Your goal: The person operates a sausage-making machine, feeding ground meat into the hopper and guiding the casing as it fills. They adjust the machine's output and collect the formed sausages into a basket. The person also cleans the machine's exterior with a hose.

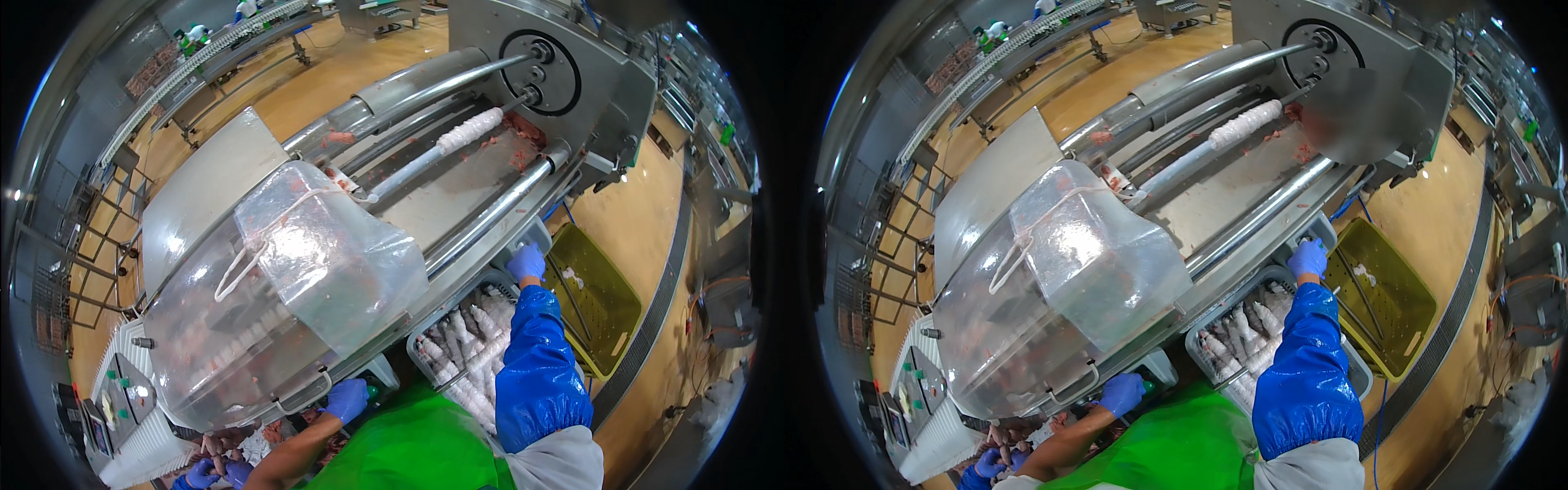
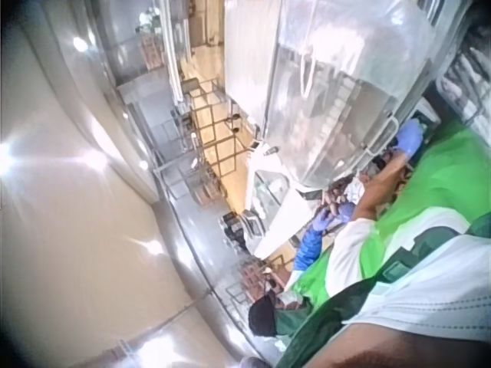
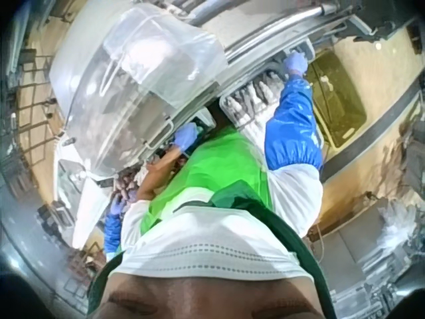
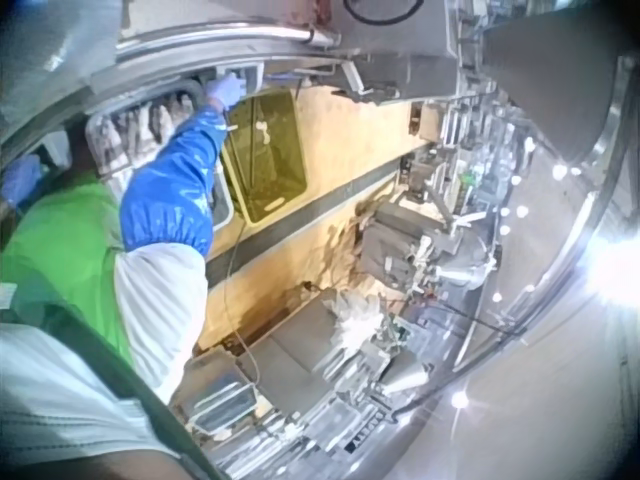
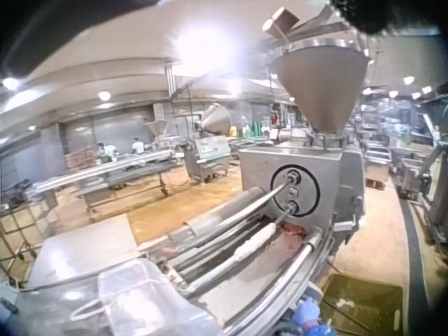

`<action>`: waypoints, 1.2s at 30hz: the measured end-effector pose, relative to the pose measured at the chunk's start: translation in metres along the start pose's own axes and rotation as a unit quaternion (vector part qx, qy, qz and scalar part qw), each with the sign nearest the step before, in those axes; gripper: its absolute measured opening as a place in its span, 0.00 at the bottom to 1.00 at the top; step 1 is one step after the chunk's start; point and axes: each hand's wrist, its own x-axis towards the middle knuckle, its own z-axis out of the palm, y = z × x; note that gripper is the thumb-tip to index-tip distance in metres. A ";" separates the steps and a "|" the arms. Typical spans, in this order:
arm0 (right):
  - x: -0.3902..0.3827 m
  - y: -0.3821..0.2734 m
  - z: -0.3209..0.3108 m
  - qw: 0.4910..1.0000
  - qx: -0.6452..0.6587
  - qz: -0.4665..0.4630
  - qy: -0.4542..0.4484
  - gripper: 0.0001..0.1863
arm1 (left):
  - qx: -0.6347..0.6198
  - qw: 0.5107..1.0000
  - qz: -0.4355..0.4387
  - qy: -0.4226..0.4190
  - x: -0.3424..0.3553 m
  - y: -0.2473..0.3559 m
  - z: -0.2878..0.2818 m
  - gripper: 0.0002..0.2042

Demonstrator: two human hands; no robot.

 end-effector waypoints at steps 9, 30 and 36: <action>0.000 0.001 0.003 0.999 -0.027 0.006 -0.017 0.22 | -0.013 1.000 -0.003 -0.019 -0.001 0.003 -0.006 0.11; 0.078 0.046 -0.032 0.980 0.166 0.032 0.100 0.24 | 0.002 0.985 0.090 0.147 -0.003 0.010 0.065 0.16; 0.061 0.018 0.017 0.966 0.111 0.081 0.217 0.14 | 0.108 0.961 0.180 0.181 -0.003 0.006 0.061 0.11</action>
